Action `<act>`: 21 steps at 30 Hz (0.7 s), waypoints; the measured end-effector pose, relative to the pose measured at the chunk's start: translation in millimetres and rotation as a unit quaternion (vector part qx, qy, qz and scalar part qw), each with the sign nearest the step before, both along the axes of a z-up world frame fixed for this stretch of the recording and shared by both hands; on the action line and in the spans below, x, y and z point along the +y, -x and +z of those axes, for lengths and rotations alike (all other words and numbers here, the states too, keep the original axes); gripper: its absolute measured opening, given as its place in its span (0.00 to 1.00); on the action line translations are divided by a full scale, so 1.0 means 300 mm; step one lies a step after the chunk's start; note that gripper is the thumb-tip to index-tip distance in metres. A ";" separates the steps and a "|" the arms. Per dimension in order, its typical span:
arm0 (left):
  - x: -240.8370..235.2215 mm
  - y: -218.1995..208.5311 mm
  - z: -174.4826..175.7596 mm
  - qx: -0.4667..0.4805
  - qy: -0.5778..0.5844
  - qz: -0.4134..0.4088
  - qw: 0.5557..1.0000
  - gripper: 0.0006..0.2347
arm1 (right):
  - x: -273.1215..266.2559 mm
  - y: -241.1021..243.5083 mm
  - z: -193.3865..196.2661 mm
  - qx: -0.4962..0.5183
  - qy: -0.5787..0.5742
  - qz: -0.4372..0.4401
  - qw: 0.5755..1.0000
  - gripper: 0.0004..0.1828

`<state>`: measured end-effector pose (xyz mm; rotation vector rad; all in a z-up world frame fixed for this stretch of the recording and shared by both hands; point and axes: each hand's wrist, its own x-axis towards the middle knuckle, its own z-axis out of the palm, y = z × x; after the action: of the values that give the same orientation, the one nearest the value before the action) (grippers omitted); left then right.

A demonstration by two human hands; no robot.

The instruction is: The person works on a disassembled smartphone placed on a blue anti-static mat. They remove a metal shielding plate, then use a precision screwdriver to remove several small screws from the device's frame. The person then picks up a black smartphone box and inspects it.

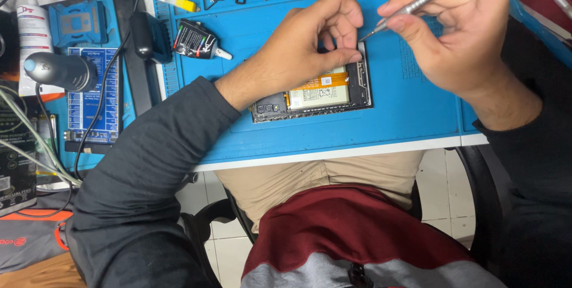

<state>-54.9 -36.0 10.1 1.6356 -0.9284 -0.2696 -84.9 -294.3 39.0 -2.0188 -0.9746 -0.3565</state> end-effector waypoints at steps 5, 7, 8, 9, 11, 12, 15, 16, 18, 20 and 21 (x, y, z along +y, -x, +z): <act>0.005 -0.001 -0.002 -0.001 0.011 0.004 1.000 0.16 | -0.002 0.002 -0.008 0.015 -0.029 0.004 0.999 0.40; 0.001 0.002 -0.004 0.006 0.015 0.002 1.000 0.15 | -0.007 -0.001 -0.012 0.005 -0.016 0.007 1.000 0.42; -0.002 0.002 -0.005 0.006 0.014 0.002 1.000 0.15 | -0.009 0.001 -0.014 0.004 -0.013 0.008 1.000 0.42; -0.002 0.001 -0.005 0.007 0.013 0.003 1.000 0.15 | -0.010 -0.001 -0.015 0.003 -0.010 0.010 1.000 0.43; -0.002 0.000 -0.007 0.007 0.016 0.004 1.000 0.15 | -0.010 0.001 -0.018 0.014 -0.016 0.012 1.000 0.44; -0.001 -0.002 -0.009 0.008 0.020 0.004 1.000 0.15 | -0.010 0.002 -0.019 0.022 -0.021 0.013 0.999 0.44; 0.001 -0.004 -0.017 0.009 0.037 -0.007 0.999 0.14 | -0.010 0.004 -0.021 0.033 -0.028 0.015 0.999 0.43; 0.001 -0.004 -0.019 0.009 0.044 -0.013 0.999 0.14 | -0.010 0.006 -0.021 0.024 -0.021 0.014 0.999 0.43; -0.002 -0.008 -0.020 0.016 0.048 -0.012 0.999 0.14 | -0.010 0.000 -0.016 0.011 -0.014 0.013 1.000 0.43; -0.004 -0.007 -0.021 0.028 0.053 -0.012 0.998 0.14 | -0.007 -0.003 -0.011 0.011 -0.021 0.016 1.000 0.42; -0.006 -0.006 -0.022 0.035 0.057 -0.012 0.998 0.14 | -0.005 -0.005 -0.009 0.015 -0.026 0.019 0.999 0.41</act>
<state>-53.2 -37.8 3.5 1.5015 -0.8934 -0.2833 -83.2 -295.7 36.3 -1.9513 -0.9730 -0.3262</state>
